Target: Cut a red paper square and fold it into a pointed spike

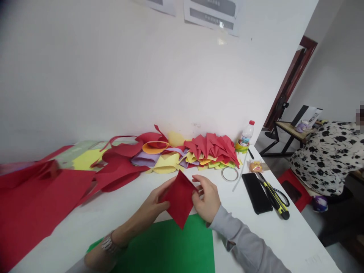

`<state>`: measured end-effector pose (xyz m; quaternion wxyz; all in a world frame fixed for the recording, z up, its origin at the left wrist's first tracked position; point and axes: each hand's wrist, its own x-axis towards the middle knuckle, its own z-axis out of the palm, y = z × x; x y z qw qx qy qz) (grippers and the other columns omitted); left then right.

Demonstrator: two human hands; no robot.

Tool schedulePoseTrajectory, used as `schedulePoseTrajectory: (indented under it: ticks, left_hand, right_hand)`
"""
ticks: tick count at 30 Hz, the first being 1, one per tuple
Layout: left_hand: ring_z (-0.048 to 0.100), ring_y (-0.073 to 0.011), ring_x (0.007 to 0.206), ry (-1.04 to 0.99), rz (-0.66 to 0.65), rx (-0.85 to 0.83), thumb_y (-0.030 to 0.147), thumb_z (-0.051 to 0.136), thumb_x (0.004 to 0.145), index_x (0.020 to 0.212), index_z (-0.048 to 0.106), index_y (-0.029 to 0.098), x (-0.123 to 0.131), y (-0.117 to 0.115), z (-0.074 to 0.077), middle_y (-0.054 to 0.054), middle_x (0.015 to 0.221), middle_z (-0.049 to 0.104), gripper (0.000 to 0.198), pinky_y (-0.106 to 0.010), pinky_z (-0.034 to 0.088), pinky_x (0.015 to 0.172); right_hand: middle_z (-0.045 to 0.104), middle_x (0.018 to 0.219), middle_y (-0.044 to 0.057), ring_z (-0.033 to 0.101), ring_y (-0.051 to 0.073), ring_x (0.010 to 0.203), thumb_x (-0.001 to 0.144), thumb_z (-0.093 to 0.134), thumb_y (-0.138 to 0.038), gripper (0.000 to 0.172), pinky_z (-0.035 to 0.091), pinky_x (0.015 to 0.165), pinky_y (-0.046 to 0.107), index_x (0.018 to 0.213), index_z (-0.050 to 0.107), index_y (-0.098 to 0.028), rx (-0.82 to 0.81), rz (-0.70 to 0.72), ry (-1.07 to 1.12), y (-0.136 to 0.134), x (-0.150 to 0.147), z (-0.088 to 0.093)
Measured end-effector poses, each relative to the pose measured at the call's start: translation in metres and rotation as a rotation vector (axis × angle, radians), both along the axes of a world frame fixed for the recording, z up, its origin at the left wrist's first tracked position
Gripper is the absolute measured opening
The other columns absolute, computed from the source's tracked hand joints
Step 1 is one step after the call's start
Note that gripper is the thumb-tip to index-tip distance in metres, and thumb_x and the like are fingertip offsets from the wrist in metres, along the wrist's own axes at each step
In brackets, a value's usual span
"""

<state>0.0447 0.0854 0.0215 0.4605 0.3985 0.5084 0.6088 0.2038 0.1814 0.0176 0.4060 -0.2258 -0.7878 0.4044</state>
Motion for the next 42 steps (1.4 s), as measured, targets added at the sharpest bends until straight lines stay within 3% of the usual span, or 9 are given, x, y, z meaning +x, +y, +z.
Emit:
schedulePoseTrajectory:
  ticks: [3,6,10,16,21,28,35,38,42]
  left_hand:
    - [0.051,-0.0339,0.126,0.047,0.005,0.074,0.015,0.052,0.052,0.134,0.055,0.018,-0.003,0.001,-0.003,-0.008,0.139,0.056,0.082,-0.041,0.048,0.100]
    - [0.049,-0.0354,0.129,0.090,0.102,0.083,0.023,0.061,0.063,0.127,0.062,0.017,-0.009,0.004,-0.006,-0.010,0.136,0.059,0.065,-0.046,0.040,0.108]
    - [0.051,-0.0344,0.128,0.060,0.221,0.013,0.033,0.066,0.068,0.117,0.069,0.018,-0.018,0.007,-0.013,-0.009,0.131,0.063,0.051,-0.047,0.039,0.109]
    - [0.058,-0.0330,0.120,-0.155,0.255,-0.094,0.021,0.064,0.061,0.111,0.072,0.023,-0.021,0.006,-0.029,-0.006,0.124,0.068,0.050,-0.046,0.049,0.099]
    - [0.062,-0.0314,0.115,-0.335,0.205,-0.118,0.023,0.070,0.063,0.110,0.073,0.025,-0.020,0.002,-0.040,-0.004,0.118,0.071,0.047,-0.044,0.049,0.098]
    - [0.059,-0.0335,0.119,-0.023,0.225,-0.147,0.028,0.070,0.066,0.107,0.075,0.029,-0.031,-0.004,-0.053,-0.001,0.119,0.071,0.042,-0.044,0.045,0.104]
    - [0.059,-0.0358,0.117,0.289,0.387,-0.059,0.025,0.072,0.060,0.096,0.077,0.034,-0.032,-0.007,-0.062,-0.001,0.114,0.072,0.037,-0.041,0.044,0.105]
    - [0.059,-0.0365,0.116,0.319,0.433,-0.006,0.028,0.073,0.061,0.103,0.075,0.031,-0.028,-0.007,-0.069,-0.004,0.119,0.070,0.042,-0.041,0.044,0.104]
    - [0.059,-0.0369,0.116,0.309,0.375,0.031,0.042,0.075,0.065,0.113,0.072,0.029,-0.024,-0.008,-0.072,-0.007,0.122,0.068,0.049,-0.040,0.046,0.102]
  right_hand:
    - [0.071,0.107,0.006,0.067,0.016,0.082,0.072,0.048,-0.009,0.048,0.056,0.070,0.027,0.116,0.064,-0.020,0.047,0.009,-0.037,0.000,-0.006,0.003]
    - [0.073,0.108,0.006,0.068,0.020,0.096,0.071,0.047,-0.007,0.050,0.055,0.085,0.033,0.116,0.067,-0.020,0.049,0.027,-0.026,0.003,-0.016,0.001]
    - [0.073,0.111,0.005,0.068,0.022,0.103,0.072,0.048,-0.009,0.049,0.051,0.096,0.039,0.112,0.071,-0.022,-0.032,-0.006,0.043,0.009,-0.025,-0.016]
    - [0.076,0.100,0.005,0.071,0.025,0.093,0.077,0.057,-0.019,0.031,0.055,0.089,0.040,0.100,0.077,-0.027,-0.191,-0.027,0.150,0.021,-0.022,-0.049]
    - [0.077,0.088,0.006,0.072,0.024,0.082,0.078,0.068,-0.028,0.018,0.058,0.077,0.036,0.092,0.079,-0.029,-0.293,-0.020,0.199,0.024,-0.020,-0.059]
    - [0.078,0.089,0.006,0.073,0.023,0.081,0.077,0.072,-0.031,0.016,0.059,0.074,0.033,0.090,0.080,-0.027,-0.453,-0.001,0.202,0.025,-0.022,-0.057]
    - [0.073,0.113,0.006,0.070,0.024,0.102,0.078,0.071,-0.026,0.037,0.057,0.090,0.036,0.114,0.072,-0.031,-0.266,0.027,0.115,0.024,-0.020,-0.061]
    - [0.074,0.110,0.006,0.071,0.024,0.098,0.080,0.069,-0.025,0.035,0.058,0.088,0.036,0.114,0.072,-0.031,-0.212,0.018,0.120,0.024,-0.019,-0.059]
    - [0.076,0.101,0.005,0.072,0.024,0.093,0.080,0.067,-0.027,0.025,0.059,0.085,0.036,0.104,0.076,-0.030,-0.246,0.035,0.155,0.027,-0.020,-0.055]
